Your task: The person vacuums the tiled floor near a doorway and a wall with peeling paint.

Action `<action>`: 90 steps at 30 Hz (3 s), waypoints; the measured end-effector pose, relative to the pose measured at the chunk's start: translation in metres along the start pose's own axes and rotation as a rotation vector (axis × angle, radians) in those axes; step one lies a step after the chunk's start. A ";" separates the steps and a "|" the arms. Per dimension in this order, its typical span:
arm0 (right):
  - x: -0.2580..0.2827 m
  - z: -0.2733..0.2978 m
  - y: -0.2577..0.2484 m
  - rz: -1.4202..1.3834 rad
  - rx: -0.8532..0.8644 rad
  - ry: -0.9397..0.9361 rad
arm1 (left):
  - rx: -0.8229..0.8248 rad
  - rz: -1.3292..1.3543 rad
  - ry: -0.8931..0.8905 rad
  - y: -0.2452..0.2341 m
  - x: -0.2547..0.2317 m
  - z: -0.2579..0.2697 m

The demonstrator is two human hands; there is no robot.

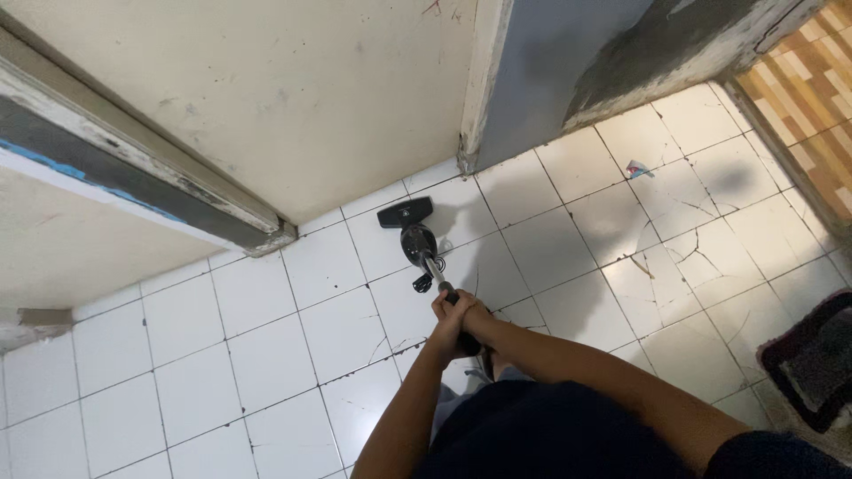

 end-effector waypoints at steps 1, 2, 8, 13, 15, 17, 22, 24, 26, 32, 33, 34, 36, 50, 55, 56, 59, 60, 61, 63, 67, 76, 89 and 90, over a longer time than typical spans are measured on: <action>-0.001 -0.009 -0.002 0.002 0.002 0.003 | 0.056 0.023 0.033 0.001 -0.006 -0.005; -0.001 -0.017 -0.005 0.013 -0.002 -0.012 | 0.112 0.046 0.069 0.003 -0.012 -0.010; -0.001 -0.037 -0.030 -0.053 0.013 -0.143 | 0.019 0.009 0.083 0.014 -0.043 -0.018; -0.007 -0.050 -0.032 -0.190 0.009 -0.153 | -0.103 0.099 0.054 0.028 -0.059 -0.004; -0.011 -0.051 -0.032 -0.145 -0.018 -0.164 | -0.084 0.119 0.064 0.027 -0.051 -0.013; -0.008 -0.048 -0.035 -0.066 -0.010 -0.114 | -0.048 0.092 0.082 0.028 -0.041 -0.023; -0.007 -0.017 -0.034 -0.070 0.057 0.024 | -0.009 0.085 0.136 0.024 -0.020 -0.023; -0.014 -0.004 -0.031 -0.200 0.063 -0.028 | 0.004 0.000 0.099 0.023 -0.010 -0.022; -0.022 0.007 -0.021 -0.206 0.058 -0.039 | 0.044 0.069 0.046 0.024 0.002 -0.018; -0.050 0.029 -0.001 -0.259 0.062 0.001 | -0.069 0.019 0.019 0.018 0.041 -0.007; -0.053 0.033 0.002 -0.267 0.064 0.009 | -0.066 0.010 0.020 0.017 0.050 -0.009; -0.055 0.034 0.003 -0.272 0.064 0.014 | 0.024 -0.006 0.053 0.018 0.058 -0.013; -0.066 0.039 0.007 -0.290 0.068 0.037 | 0.117 -0.025 0.086 0.019 0.068 -0.011; -0.075 0.077 0.009 -0.286 0.012 -0.082 | 0.139 0.055 0.014 0.032 0.072 0.028; -0.068 0.067 -0.006 -0.312 -0.067 -0.214 | 0.153 0.116 0.020 0.042 0.052 0.018; -0.063 0.062 -0.010 -0.266 -0.038 -0.137 | 0.104 0.059 0.033 0.043 0.048 0.017; -0.054 0.048 -0.022 -0.218 0.017 -0.067 | -0.005 0.042 0.004 0.045 0.033 0.008; -0.053 0.043 -0.026 -0.220 0.039 -0.073 | -0.005 0.046 0.002 0.046 0.030 0.003; -0.053 0.036 -0.031 -0.217 0.042 -0.071 | 0.047 0.059 0.048 0.046 0.026 -0.005; -0.051 0.018 -0.037 -0.174 0.054 -0.094 | 0.097 0.077 0.095 0.048 0.020 -0.021; -0.059 -0.027 -0.045 -0.197 0.032 -0.063 | 0.066 0.100 0.047 0.057 -0.002 -0.036; -0.020 -0.027 -0.100 -0.194 0.085 -0.076 | 0.090 0.154 0.097 0.074 -0.040 -0.067; -0.031 -0.024 -0.121 -0.256 0.173 -0.089 | -0.009 0.094 0.105 0.097 -0.040 -0.070; -0.031 -0.022 -0.117 -0.253 0.171 -0.071 | -0.012 0.086 0.109 0.095 -0.038 -0.067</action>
Point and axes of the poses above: each hand's wrist, its own z-axis away from the middle knuckle, its own y-axis out of the palm, x = y × z, the point moved 1 cm from there along -z, towards the middle knuckle, and after that the axes turned 2 degrees about -z, right-handed, at the moved point
